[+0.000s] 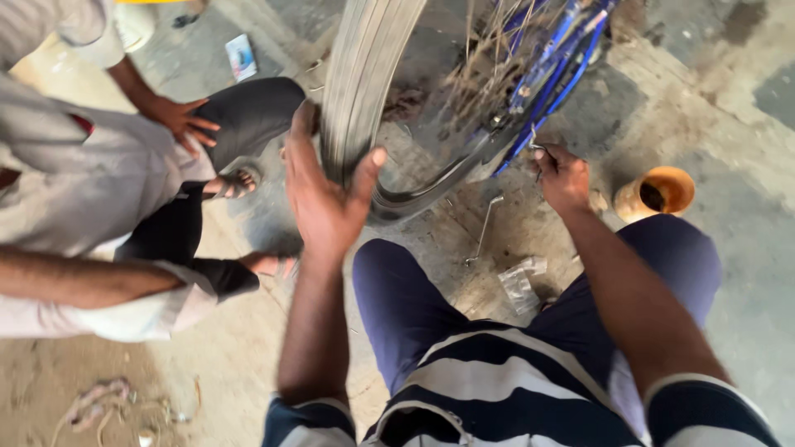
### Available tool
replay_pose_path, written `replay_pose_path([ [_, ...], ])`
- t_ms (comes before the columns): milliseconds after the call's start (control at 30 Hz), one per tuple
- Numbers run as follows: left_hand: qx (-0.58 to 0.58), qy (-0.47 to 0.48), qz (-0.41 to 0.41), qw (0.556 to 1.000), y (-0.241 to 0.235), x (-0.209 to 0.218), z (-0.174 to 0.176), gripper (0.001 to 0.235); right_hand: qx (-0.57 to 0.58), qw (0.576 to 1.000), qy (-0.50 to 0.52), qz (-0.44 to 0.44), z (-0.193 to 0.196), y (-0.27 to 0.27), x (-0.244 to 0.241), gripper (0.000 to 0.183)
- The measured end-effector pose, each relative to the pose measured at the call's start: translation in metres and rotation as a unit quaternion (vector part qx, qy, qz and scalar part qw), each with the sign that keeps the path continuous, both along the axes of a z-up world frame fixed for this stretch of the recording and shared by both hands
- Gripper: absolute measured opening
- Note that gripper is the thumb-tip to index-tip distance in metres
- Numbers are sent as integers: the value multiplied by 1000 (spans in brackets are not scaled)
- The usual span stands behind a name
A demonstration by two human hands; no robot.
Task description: The person uses a wrench to tighten the axle nuts on the rear wheel of a blue bicycle. They repeatedly spin the wheel to check the alignment and continue adjusting the nuts with the wrench. A second person sits nearby observing the process.
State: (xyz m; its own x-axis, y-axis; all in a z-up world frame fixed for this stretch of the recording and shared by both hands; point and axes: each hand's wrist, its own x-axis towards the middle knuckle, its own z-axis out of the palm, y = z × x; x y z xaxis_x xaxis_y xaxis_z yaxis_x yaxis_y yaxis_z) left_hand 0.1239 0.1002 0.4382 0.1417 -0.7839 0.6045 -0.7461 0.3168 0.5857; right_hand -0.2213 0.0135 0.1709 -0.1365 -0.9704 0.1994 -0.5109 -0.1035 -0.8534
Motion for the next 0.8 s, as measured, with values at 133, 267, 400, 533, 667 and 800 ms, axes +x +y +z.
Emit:
replay_pose_path([
  [133,5,-24,-21,999,-16,-4,11,81,-14,992,-126,-4,-26,-29,7,22],
  [267,-15,-53,-28,998,-30,-16,28,71,-77,976,-203,12,-53,-53,9,16],
  [400,6,-134,-7,991,-44,-26,54,70,-130,972,-198,15,-77,-72,11,18],
  [533,-5,-142,-52,988,-61,-32,74,58,-142,973,-181,-12,-88,-80,23,19],
  [667,73,-131,-24,988,-64,-34,79,54,-101,954,-281,-5,-80,-80,23,20],
  [800,18,-90,-68,993,-51,-32,64,62,-146,973,-177,-33,-64,-81,21,15],
])
